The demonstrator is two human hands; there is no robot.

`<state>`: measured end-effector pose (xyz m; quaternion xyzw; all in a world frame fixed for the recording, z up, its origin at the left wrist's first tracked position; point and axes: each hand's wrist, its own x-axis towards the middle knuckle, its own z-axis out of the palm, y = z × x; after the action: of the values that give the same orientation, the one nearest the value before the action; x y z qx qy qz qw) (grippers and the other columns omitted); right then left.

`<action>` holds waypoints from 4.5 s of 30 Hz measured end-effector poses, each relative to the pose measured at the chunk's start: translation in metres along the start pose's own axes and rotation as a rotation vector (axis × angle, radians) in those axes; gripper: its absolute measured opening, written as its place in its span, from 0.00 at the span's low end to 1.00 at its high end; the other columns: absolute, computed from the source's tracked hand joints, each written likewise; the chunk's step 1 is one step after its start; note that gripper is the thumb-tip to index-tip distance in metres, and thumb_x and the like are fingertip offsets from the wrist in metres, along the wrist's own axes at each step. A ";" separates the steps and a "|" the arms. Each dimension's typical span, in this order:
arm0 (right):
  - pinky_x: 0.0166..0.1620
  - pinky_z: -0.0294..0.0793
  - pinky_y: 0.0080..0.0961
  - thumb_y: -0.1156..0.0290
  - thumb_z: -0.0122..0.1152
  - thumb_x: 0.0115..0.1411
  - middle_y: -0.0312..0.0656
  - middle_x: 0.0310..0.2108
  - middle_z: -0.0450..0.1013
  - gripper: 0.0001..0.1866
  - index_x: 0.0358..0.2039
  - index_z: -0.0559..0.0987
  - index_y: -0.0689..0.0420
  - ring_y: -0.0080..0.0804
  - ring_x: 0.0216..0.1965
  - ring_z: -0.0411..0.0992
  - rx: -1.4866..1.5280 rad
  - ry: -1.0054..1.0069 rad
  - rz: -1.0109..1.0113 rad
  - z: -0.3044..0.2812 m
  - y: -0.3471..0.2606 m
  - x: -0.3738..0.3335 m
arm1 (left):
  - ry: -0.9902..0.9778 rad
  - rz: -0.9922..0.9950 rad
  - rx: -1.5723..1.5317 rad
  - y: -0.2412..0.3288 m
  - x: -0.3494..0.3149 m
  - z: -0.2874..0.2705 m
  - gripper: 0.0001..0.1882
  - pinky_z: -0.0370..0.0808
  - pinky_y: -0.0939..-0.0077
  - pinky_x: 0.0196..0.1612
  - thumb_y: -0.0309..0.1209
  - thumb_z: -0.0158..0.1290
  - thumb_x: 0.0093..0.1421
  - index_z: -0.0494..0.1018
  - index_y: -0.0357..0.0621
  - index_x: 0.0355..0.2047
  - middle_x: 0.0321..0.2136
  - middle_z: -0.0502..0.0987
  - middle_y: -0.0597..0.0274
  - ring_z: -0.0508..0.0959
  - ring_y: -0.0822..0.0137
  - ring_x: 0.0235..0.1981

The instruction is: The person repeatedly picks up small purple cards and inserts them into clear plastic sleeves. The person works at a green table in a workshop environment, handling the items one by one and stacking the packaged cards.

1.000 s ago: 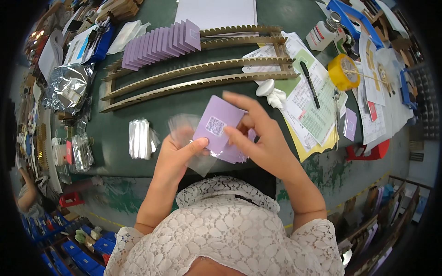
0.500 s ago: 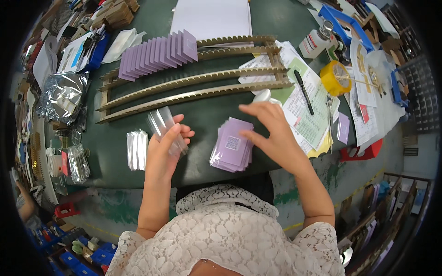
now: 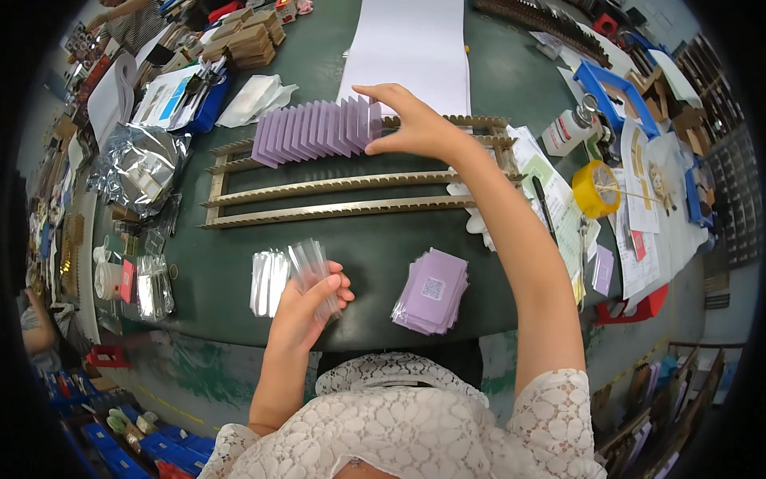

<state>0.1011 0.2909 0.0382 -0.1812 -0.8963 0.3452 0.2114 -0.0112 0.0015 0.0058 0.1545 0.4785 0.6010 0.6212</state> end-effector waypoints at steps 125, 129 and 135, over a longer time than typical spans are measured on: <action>0.29 0.69 0.15 0.75 0.53 0.62 0.39 0.24 0.75 0.09 0.42 0.73 0.65 0.21 0.24 0.74 0.825 0.489 0.392 0.041 -0.118 -0.187 | -0.201 0.004 0.181 -0.019 -0.001 0.047 0.08 0.73 0.77 0.38 0.28 0.60 0.55 0.75 0.39 0.33 0.32 0.79 0.57 0.79 0.68 0.34; 0.30 0.70 0.16 0.74 0.54 0.62 0.38 0.26 0.75 0.10 0.42 0.72 0.65 0.19 0.24 0.71 0.856 0.379 0.507 0.041 -0.117 -0.190 | -0.120 -0.083 0.067 -0.013 -0.001 0.045 0.08 0.73 0.77 0.36 0.29 0.59 0.55 0.74 0.40 0.33 0.31 0.79 0.57 0.79 0.68 0.32; 0.33 0.70 0.17 0.74 0.56 0.60 0.39 0.35 0.74 0.13 0.45 0.74 0.63 0.18 0.30 0.70 0.864 0.393 0.444 0.043 -0.114 -0.183 | -0.070 -0.006 0.165 -0.020 -0.001 0.044 0.09 0.73 0.79 0.35 0.26 0.60 0.54 0.73 0.41 0.35 0.30 0.79 0.58 0.79 0.70 0.31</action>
<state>0.2136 0.1021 0.0418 -0.3242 -0.5556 0.6794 0.3530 0.0353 0.0133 0.0127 0.2245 0.5050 0.5520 0.6245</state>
